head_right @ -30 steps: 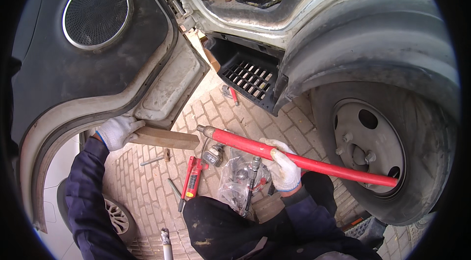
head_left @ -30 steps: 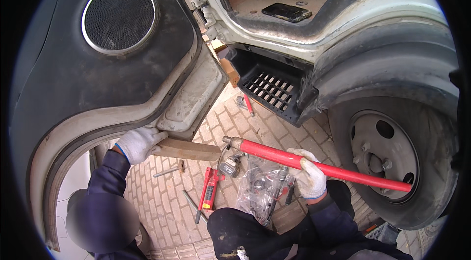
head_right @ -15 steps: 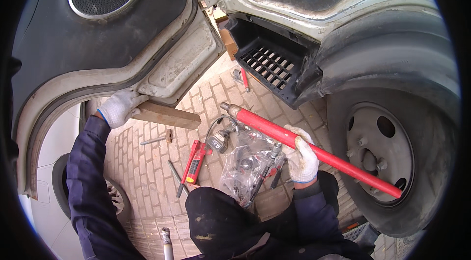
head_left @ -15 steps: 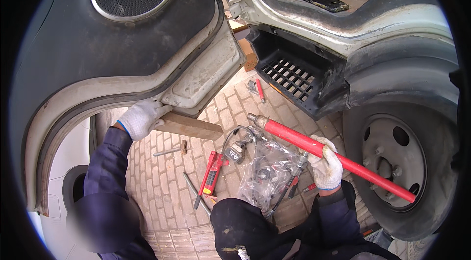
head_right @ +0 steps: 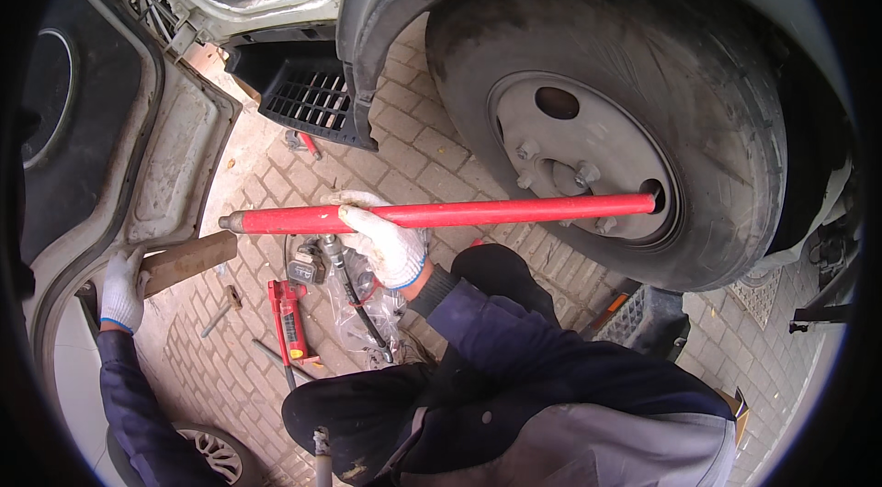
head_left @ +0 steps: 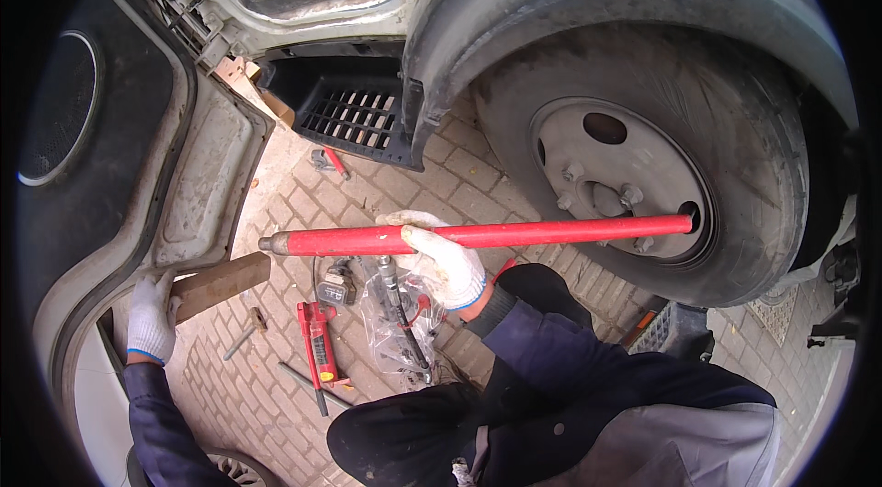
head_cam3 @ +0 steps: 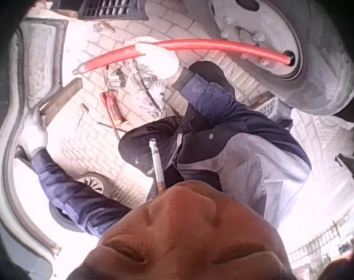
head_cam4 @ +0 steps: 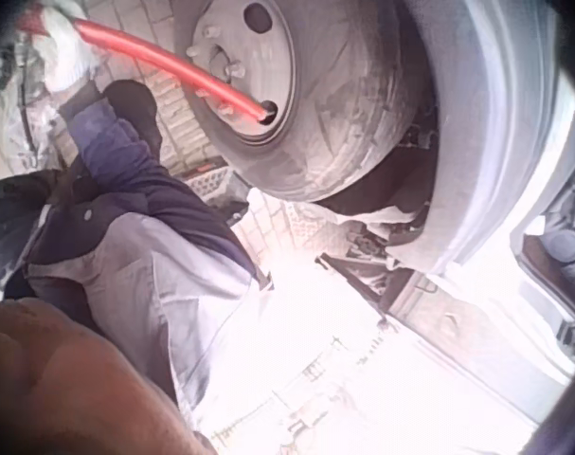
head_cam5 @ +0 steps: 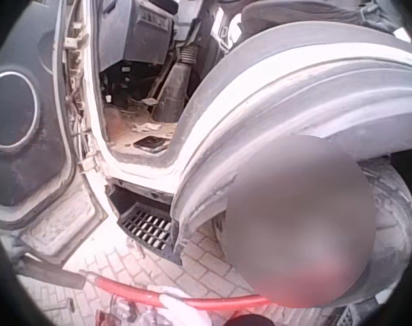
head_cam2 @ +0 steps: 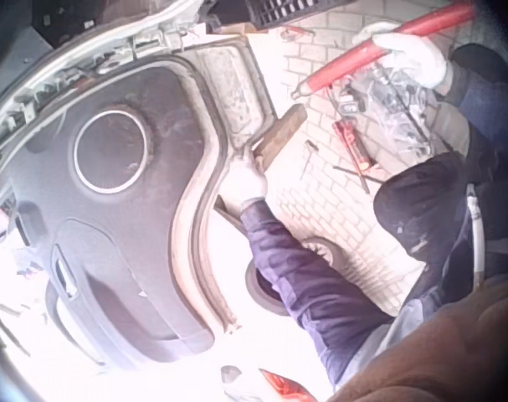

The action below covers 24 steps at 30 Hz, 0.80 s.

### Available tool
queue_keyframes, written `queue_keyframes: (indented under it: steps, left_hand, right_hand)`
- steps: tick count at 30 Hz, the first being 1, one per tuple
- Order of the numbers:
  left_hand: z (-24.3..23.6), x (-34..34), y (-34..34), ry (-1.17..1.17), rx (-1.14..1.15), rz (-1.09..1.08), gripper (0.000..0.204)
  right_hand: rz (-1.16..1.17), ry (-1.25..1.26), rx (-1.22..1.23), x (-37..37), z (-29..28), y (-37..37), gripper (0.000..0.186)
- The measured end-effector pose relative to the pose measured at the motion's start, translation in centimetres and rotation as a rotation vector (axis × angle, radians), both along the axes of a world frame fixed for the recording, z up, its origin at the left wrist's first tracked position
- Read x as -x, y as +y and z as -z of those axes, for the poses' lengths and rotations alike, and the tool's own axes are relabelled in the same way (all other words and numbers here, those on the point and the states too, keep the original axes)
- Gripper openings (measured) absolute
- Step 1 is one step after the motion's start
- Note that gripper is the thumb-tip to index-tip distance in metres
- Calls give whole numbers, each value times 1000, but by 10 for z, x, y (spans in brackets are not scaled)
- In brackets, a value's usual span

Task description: The person uses a red pry bar and a wooden block to push and adjust the car's wheel arch. They then use a hammer to tap the area and continue adjusting the panel with the pry bar.

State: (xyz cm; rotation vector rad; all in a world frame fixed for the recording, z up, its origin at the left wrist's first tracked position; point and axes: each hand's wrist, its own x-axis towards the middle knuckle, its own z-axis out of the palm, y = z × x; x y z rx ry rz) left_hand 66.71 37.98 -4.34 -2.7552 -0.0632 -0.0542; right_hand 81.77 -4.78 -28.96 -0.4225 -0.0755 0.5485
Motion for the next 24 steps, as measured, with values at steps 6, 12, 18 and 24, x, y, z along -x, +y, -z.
queue_keyframes:
  steps: [6,12,18,24]
  left_hand:
    - [25,42,-17,-212,96,9,56]
    - [88,53,-31,-426,378,-222,49]
    - [143,51,-29,-664,896,-333,48]
    - [144,50,-20,-882,1488,-465,51]
  right_hand:
    - [-82,78,-153,16,-3,16,31]
    - [-129,57,-67,38,-11,41,34]
    - [-170,7,59,65,-36,69,27]
    - [-181,3,-14,60,-56,89,29]
